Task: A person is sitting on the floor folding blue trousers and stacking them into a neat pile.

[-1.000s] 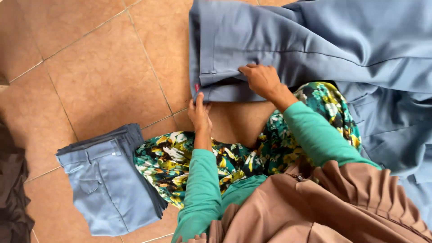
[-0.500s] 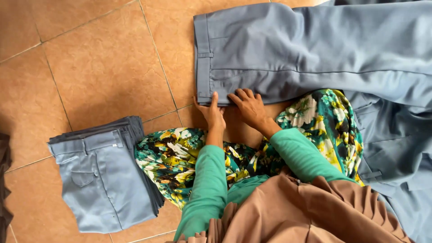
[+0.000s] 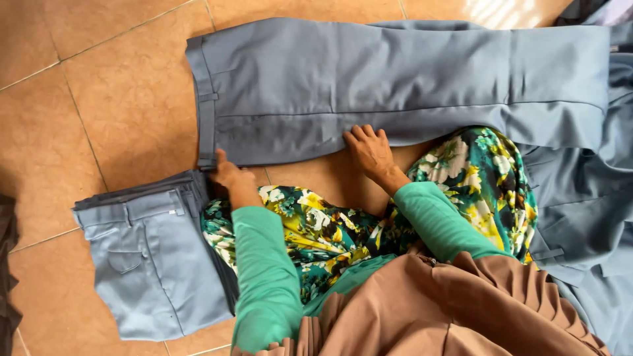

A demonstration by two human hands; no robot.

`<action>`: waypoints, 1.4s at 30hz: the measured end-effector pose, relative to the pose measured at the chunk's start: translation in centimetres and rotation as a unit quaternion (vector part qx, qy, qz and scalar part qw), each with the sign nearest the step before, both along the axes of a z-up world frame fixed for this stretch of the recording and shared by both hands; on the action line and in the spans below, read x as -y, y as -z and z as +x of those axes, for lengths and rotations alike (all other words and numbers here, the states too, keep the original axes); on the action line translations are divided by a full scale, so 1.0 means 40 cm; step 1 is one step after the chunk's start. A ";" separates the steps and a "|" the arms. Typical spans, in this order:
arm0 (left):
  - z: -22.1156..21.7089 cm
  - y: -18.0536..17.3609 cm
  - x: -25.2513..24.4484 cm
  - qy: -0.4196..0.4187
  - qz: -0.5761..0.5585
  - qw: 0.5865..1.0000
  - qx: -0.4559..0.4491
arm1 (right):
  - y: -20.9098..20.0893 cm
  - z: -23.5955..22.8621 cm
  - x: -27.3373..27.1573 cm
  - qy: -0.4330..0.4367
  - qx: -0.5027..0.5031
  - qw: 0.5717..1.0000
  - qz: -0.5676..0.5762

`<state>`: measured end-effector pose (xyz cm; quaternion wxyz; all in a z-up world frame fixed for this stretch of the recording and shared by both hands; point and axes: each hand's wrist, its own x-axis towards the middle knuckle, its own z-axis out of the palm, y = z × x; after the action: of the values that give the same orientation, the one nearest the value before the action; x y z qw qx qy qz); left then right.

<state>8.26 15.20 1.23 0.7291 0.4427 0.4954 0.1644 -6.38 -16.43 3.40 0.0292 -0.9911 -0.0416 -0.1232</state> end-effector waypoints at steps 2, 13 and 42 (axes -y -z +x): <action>-0.051 0.029 0.053 0.012 -0.004 1.000 -0.024 | 0.005 0.013 -0.011 0.028 -0.009 0.999 0.046; -0.178 0.188 0.465 0.336 -0.326 0.880 -0.073 | -0.083 0.007 0.005 0.034 -0.022 0.997 0.062; -0.105 -0.060 0.388 0.228 -0.342 0.909 0.066 | -0.131 -0.036 0.095 0.059 0.084 0.994 0.030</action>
<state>4.07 -0.34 3.62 0.8846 0.2552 0.3576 -0.1565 -7.82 -20.25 8.63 0.0477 -0.9766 0.0185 -0.2091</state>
